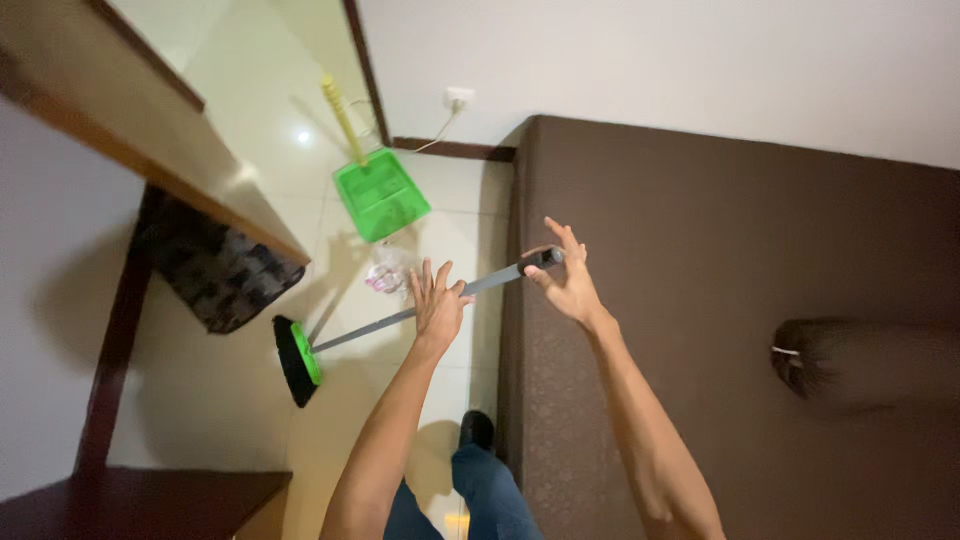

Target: The person sweeps debris from the floor into a dustpan using a broom and then picks up the broom and dustpan.

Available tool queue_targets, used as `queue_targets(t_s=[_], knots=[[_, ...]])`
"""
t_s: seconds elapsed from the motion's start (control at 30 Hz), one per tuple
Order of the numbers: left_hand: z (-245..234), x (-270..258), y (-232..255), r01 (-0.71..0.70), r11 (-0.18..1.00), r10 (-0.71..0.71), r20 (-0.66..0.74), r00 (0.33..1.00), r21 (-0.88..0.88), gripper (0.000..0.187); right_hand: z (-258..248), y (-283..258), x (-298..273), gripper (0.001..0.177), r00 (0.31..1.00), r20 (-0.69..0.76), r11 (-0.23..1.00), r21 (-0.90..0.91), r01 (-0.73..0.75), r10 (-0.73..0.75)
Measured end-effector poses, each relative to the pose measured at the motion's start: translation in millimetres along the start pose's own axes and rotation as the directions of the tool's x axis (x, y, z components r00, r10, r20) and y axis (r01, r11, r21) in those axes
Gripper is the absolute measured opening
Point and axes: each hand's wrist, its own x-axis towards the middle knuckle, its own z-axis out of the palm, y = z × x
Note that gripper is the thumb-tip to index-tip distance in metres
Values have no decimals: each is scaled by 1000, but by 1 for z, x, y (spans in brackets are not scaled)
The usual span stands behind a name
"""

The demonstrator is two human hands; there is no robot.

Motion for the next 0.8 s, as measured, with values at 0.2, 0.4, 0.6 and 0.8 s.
queue_targets(t_s=[0.2, 0.4, 0.6, 0.8], knots=[[3, 29, 75, -128, 992, 127, -36, 991, -17, 38, -80, 11, -13, 31, 991, -52, 991, 38, -125, 127], [-14, 48, 108, -162, 981, 150, -110, 983, -108, 40, -137, -39, -6, 30, 997, -74, 998, -44, -35, 31], [-39, 46, 102, -199, 967, 170, -179, 969, -158, 31, -144, -98, -5, 24, 992, -123, 999, -51, 3, -10], [-109, 9, 77, -249, 965, 233, -158, 959, -85, 27, -120, -145, -17, 23, 990, -133, 998, -50, 37, -43]])
